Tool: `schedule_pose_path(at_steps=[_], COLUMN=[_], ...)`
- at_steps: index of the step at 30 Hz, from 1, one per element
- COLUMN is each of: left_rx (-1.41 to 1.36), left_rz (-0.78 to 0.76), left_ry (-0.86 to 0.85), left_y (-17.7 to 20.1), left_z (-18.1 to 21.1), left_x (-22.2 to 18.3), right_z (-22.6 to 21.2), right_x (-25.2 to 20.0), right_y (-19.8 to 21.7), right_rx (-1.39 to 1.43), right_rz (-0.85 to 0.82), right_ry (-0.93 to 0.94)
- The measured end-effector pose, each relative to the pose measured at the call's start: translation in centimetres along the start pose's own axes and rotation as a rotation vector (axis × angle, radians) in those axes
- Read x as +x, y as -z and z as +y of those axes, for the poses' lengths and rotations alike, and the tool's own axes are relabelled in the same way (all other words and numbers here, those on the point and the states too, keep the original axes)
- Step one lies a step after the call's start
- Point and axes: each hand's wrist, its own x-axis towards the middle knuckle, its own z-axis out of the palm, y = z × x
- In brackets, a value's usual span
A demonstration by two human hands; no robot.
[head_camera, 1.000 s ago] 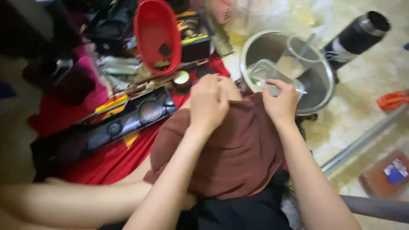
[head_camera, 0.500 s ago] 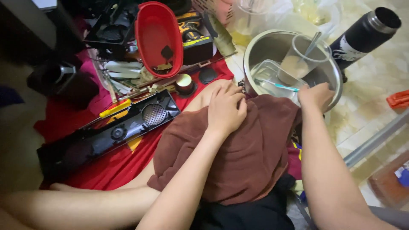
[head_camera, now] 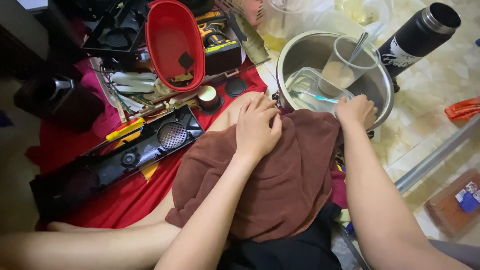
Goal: The person sits on the floor with a black speaker enclosure on their lap. They use a yellow-handled screwdriver to unscrew and pry parts of the speaker, handle a white plastic piece, dip a toothbrush in a bowl of water, and scrub the speaker grille and body with the toothbrush.
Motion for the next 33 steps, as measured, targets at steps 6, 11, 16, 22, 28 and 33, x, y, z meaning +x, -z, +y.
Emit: schedule_pose_path(at_steps=[6,11,16,22,28,33], left_rx=[-0.005,-0.002,-0.023,-0.202,-0.644,-0.494], left_rz=[-0.011,-0.008,-0.019,-0.011,-0.001,0.046], left_ry=[0.008,0.013,0.022,-0.003,0.537,0.515], left_y=[-0.2,-0.3,0.0,0.1,3.5,7.8], left_z=[-0.2,-0.2,0.0,-1.6,-2.6,-4.5], left_x=[0.0,0.0,0.1,-0.7,-3.5,-4.1], right_z=[0.2,-0.1,1.8,1.2,1.6,-0.1], right_x=[-0.1,-0.7,1.2,0.6,0.4,-1.7], right_y=[-0.1,0.4,-2.2,-1.1,-0.8,2.2], right_rx=[0.050,0.188,0.312,0.620,0.914,1.018], right_rz=[0.056,0.159,0.393,0.478,0.210,-0.040], right_ry=[0.015,0.004,0.143,0.234,0.133,0.273])
